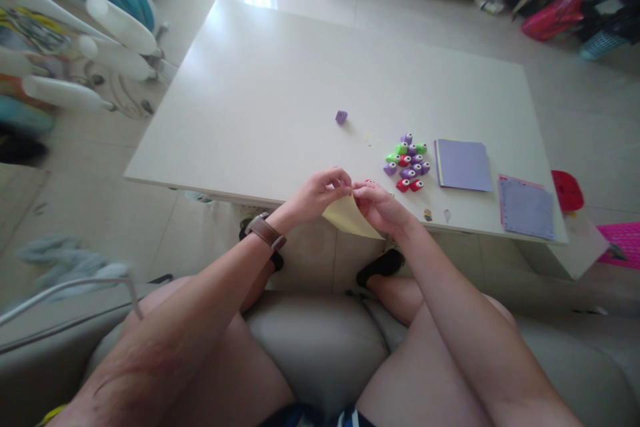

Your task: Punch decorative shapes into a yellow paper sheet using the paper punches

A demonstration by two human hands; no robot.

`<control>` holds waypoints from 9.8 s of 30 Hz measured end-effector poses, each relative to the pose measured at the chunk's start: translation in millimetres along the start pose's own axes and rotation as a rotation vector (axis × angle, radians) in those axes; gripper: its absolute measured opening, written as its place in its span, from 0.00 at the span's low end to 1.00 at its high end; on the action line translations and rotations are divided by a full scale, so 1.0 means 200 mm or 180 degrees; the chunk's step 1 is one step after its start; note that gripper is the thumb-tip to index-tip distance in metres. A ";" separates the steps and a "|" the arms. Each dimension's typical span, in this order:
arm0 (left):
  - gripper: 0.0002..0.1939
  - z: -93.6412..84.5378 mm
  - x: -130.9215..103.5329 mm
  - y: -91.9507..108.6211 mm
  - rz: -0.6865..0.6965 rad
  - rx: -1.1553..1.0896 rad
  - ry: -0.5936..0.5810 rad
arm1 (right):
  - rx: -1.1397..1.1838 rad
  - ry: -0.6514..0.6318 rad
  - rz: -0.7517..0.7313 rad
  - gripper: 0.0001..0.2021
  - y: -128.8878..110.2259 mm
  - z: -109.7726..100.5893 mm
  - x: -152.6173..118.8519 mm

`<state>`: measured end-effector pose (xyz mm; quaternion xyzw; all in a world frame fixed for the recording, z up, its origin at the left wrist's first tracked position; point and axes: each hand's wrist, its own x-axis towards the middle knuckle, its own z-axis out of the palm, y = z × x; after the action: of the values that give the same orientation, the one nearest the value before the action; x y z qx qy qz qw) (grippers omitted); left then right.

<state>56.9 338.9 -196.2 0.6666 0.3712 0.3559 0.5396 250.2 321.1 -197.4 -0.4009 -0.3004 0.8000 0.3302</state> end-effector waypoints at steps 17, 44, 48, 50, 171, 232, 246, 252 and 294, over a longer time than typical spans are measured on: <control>0.15 -0.01 0.00 0.02 0.0005 -0.0148 0.0034 | -0.0225 0.0100 0.0019 0.09 -0.01 -0.02 0.01; 0.22 -0.06 0.05 -0.24 -0.0895 0.2186 0.0826 | -0.4822 0.1769 -0.0371 0.11 0.13 -0.04 0.10; 0.21 -0.08 0.03 -0.20 -0.0870 0.2165 0.0606 | -0.5107 0.1717 -0.0283 0.13 0.14 -0.02 0.11; 0.19 -0.06 0.01 -0.17 -0.0844 0.2279 0.0509 | -0.5235 0.1701 -0.0268 0.13 0.13 -0.02 0.10; 0.12 0.19 -0.13 -0.02 -0.0536 0.2991 -0.0602 | -0.3415 0.1613 -0.1750 0.12 -0.27 -0.15 0.56; 0.14 -0.07 0.00 -0.27 -0.1348 0.2709 -0.0350 | -0.4702 0.0889 -0.1335 0.10 0.05 -0.22 0.07; 0.07 -0.08 0.01 -0.27 -0.1088 0.2569 -0.0482 | -0.4681 0.0784 -0.1269 0.08 0.05 -0.20 0.06; 0.05 -0.10 0.04 -0.18 -0.1114 0.2150 -0.0525 | -0.4551 0.0802 -0.1359 0.07 0.05 -0.21 0.06; 0.21 -0.18 0.04 -0.13 -0.1623 0.0364 -0.1022 | -0.0462 0.0661 -0.0203 0.23 0.00 -0.14 0.06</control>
<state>26.8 366.1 -216.1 0.6289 0.4560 0.0775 0.6249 267.6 336.8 -216.5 -0.4947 -0.3342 0.7195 0.3549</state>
